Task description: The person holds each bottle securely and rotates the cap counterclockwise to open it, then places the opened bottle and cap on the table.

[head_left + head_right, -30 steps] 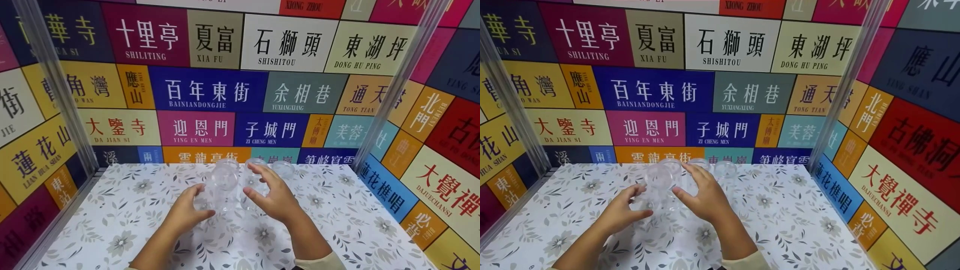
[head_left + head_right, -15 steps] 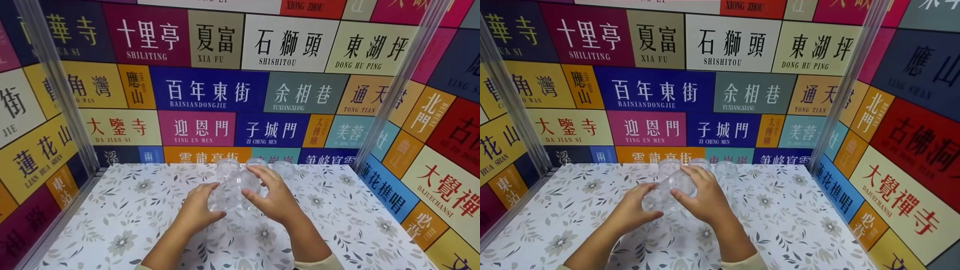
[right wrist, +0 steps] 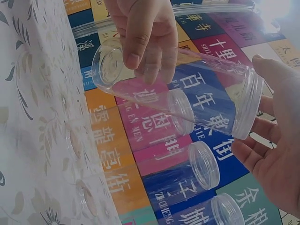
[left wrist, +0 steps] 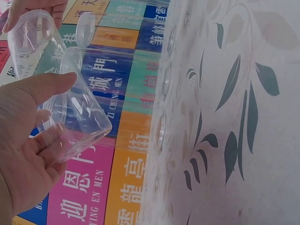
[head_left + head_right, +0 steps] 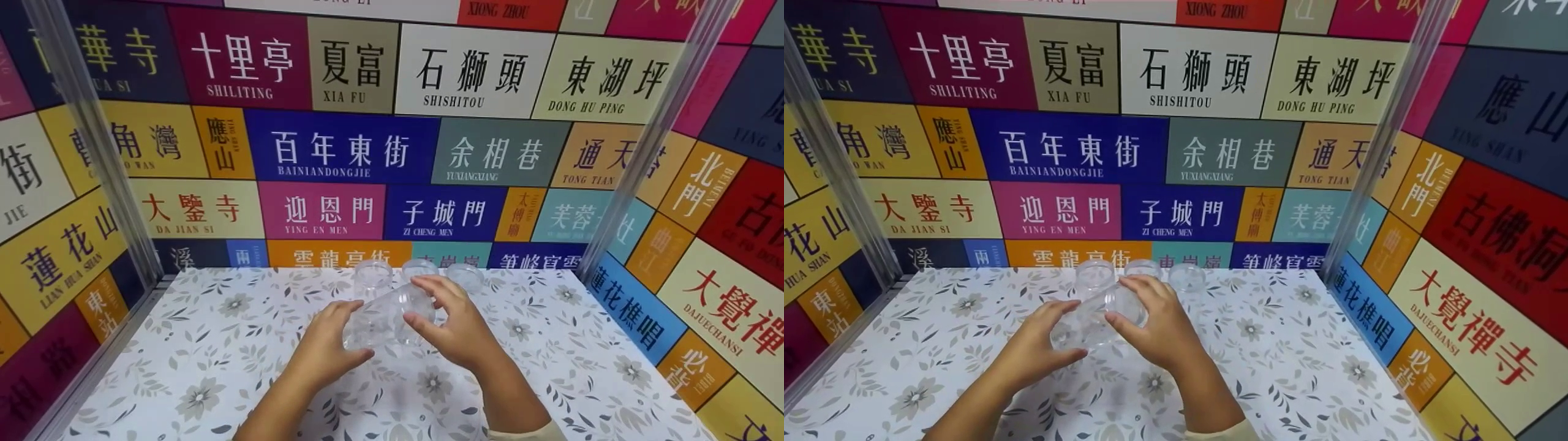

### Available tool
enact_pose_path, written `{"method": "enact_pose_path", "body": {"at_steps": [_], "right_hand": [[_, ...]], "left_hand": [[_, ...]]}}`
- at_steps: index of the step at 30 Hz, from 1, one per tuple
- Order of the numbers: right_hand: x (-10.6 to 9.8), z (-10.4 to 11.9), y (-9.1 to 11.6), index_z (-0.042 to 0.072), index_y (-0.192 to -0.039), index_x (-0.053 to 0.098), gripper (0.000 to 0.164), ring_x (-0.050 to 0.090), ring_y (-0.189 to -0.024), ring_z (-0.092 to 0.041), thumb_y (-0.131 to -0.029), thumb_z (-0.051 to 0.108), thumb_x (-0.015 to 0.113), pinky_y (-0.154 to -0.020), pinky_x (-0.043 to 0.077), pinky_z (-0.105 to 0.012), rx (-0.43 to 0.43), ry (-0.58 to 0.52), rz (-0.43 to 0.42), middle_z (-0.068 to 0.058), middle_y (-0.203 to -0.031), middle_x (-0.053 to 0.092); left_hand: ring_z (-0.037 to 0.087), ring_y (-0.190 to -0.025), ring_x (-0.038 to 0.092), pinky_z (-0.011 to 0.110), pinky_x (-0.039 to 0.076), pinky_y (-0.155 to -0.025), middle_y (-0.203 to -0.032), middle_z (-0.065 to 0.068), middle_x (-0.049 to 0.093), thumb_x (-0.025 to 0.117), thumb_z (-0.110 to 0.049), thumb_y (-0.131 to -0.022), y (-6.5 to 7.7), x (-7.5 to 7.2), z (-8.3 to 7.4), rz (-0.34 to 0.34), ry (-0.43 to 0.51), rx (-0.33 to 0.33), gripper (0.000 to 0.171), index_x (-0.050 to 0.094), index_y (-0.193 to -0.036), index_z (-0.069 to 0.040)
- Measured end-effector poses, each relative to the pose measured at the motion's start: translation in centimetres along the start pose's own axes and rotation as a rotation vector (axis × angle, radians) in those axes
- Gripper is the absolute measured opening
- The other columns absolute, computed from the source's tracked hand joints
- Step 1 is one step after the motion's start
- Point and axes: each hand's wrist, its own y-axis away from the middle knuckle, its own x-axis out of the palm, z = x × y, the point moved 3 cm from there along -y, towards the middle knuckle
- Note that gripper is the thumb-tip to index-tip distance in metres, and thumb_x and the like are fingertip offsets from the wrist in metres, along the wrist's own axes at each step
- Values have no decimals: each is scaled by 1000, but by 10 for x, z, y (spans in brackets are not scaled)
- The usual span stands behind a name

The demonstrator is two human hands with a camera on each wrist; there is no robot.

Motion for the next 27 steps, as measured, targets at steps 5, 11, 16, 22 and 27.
{"method": "enact_pose_path", "body": {"at_steps": [5,11,16,22,27], "right_hand": [[-2,0,1,38,-151,60,59,62,-125,-19,-96,54,76,-101,59,-44,-28,-24,21,16,-158,54],[-6,0,2,35,-151,61,60,49,-150,-13,-95,42,82,-117,54,-48,-101,-62,68,20,-158,54],[-7,1,4,30,-151,61,62,47,-154,-17,-94,28,84,-123,47,-55,-160,-54,93,20,-160,52],[-8,1,4,27,-151,62,61,46,-155,-18,-93,19,83,-123,47,-56,-223,-44,103,17,-162,52],[-9,2,5,28,-153,60,65,46,-156,-19,-93,24,84,-124,45,-58,-211,-55,101,17,-163,50]], "left_hand": [[31,-144,55,57,46,-124,-153,5,61,97,-37,-77,1,-2,0,14,-1,-24,86,58,-152,-23],[32,-146,54,58,43,-126,-154,5,60,97,-39,-77,3,-2,2,31,7,-27,86,58,-152,-22],[33,-147,53,59,42,-126,-155,6,59,97,-39,-77,3,0,3,39,16,-38,87,58,-153,-23],[32,-146,54,58,43,-126,-155,6,59,96,-39,-77,3,2,4,35,10,-35,86,58,-153,-24],[32,-146,54,57,44,-125,-154,5,60,96,-39,-77,3,4,6,30,21,-34,85,58,-152,-25]]}}
